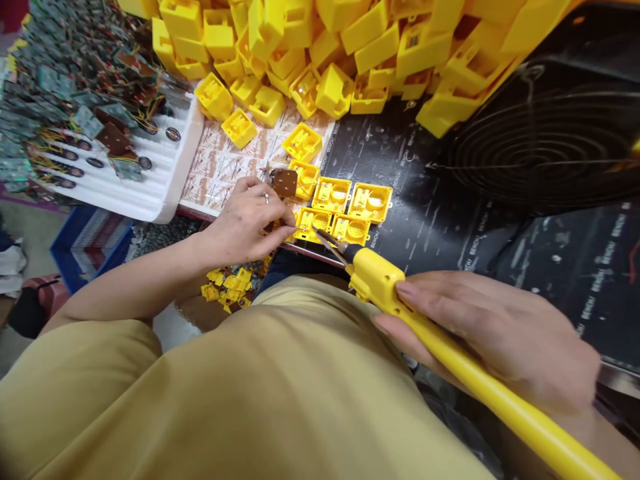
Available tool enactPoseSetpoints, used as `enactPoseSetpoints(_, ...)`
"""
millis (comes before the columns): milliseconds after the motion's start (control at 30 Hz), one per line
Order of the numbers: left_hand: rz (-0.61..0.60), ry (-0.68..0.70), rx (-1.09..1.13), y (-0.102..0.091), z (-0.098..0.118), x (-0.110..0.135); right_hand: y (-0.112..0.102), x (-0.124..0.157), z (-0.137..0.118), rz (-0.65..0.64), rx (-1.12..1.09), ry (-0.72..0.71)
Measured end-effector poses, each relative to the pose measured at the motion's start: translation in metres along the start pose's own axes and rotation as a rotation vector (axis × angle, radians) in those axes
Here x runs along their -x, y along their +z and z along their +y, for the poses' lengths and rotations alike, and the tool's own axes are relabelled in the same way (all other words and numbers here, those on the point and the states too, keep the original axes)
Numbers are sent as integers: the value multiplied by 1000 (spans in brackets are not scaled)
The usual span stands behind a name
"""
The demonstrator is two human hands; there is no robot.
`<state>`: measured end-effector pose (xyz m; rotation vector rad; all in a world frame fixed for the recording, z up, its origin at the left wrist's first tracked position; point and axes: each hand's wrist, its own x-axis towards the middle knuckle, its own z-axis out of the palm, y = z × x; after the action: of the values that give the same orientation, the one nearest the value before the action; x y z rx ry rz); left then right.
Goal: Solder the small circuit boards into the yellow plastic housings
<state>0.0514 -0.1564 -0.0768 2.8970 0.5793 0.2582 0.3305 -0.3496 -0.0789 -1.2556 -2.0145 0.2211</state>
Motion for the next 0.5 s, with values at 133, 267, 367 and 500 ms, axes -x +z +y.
enactPoseSetpoints(133,0,9,-14,1,0,0,5,-8,-5,-47,29,11)
enactPoseSetpoints(267,4,6,-14,1,1,0,6,-13,-1,-56,27,-118)
enactPoseSetpoints(367,-20,2,-24,1,2,-1,5,-19,-6,-52,13,-101)
enactPoseSetpoints(500,-53,4,-30,0,3,-4,-1,-25,-8,-95,24,-132)
